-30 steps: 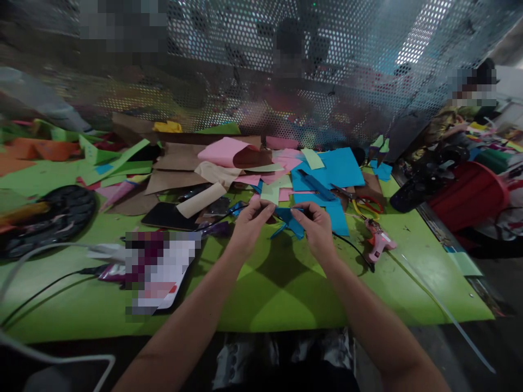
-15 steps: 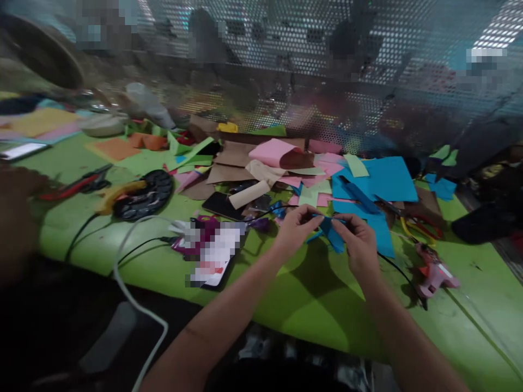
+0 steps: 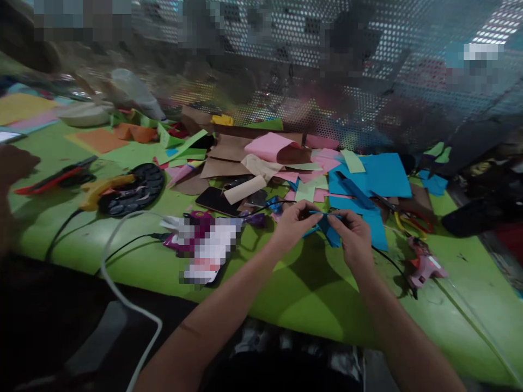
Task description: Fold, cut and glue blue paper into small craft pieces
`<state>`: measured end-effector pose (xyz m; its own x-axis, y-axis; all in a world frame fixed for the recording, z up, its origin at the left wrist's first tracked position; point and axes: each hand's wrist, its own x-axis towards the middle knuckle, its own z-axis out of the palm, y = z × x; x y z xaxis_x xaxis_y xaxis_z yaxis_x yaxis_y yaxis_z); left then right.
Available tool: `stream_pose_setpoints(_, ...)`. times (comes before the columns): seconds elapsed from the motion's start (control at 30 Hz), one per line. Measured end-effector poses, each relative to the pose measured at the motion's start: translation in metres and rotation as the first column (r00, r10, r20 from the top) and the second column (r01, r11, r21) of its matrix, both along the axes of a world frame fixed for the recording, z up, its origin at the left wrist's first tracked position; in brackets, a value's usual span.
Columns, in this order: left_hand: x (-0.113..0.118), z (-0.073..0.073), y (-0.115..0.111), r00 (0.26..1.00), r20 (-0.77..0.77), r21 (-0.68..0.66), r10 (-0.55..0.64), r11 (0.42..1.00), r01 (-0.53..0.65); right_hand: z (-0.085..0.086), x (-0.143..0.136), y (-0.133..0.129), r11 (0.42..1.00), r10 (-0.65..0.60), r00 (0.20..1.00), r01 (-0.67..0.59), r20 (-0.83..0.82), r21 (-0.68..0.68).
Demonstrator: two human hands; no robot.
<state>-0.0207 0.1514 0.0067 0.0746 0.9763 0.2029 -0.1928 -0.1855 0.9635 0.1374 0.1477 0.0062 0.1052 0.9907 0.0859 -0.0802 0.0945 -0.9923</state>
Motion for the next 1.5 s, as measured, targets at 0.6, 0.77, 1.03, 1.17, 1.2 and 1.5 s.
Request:
stream_pose_setpoints(0.6, -0.005, 0.002, 0.004, 0.999, 0.010, -0.128, 0.042, 0.991, -0.041, 0.003, -0.003, 0.001, 0.990, 0.084, 0.995, -0.090, 0.061, 0.110)
stream_pose_setpoints(0.77, -0.009, 0.000, 0.008, 0.980, 0.142, -0.265, 0.137, 0.959, -0.096, 0.006, 0.002, 0.004, 0.959, 0.081, 0.966, -0.142, 0.244, 0.244)
stream_pose_setpoints(1.03, -0.009, -0.001, 0.009, 0.984, 0.171, -0.342, 0.055, 0.940, 0.007, 0.013, 0.002, 0.004, 0.890, -0.097, 0.856, -0.153, 0.508, 0.429)
stream_pose_setpoints(1.17, -0.009, 0.000, 0.005, 1.000, -0.003, -0.281, -0.010, 0.960, 0.009, 0.011, 0.005, 0.009, 0.952, -0.060, 0.942, -0.046, 0.331, 0.303)
stream_pose_setpoints(1.2, -0.008, 0.001, 0.004, 0.999, -0.046, -0.241, 0.000, 0.971, -0.011, 0.010, 0.006, 0.010, 0.966, -0.036, 0.966, -0.032, 0.257, 0.255)
stream_pose_setpoints(1.5, -0.004, 0.005, 0.003, 0.991, -0.122, -0.087, -0.055, 0.995, 0.045, 0.013, 0.001, 0.010, 0.997, 0.083, 0.995, -0.082, -0.061, 0.014)
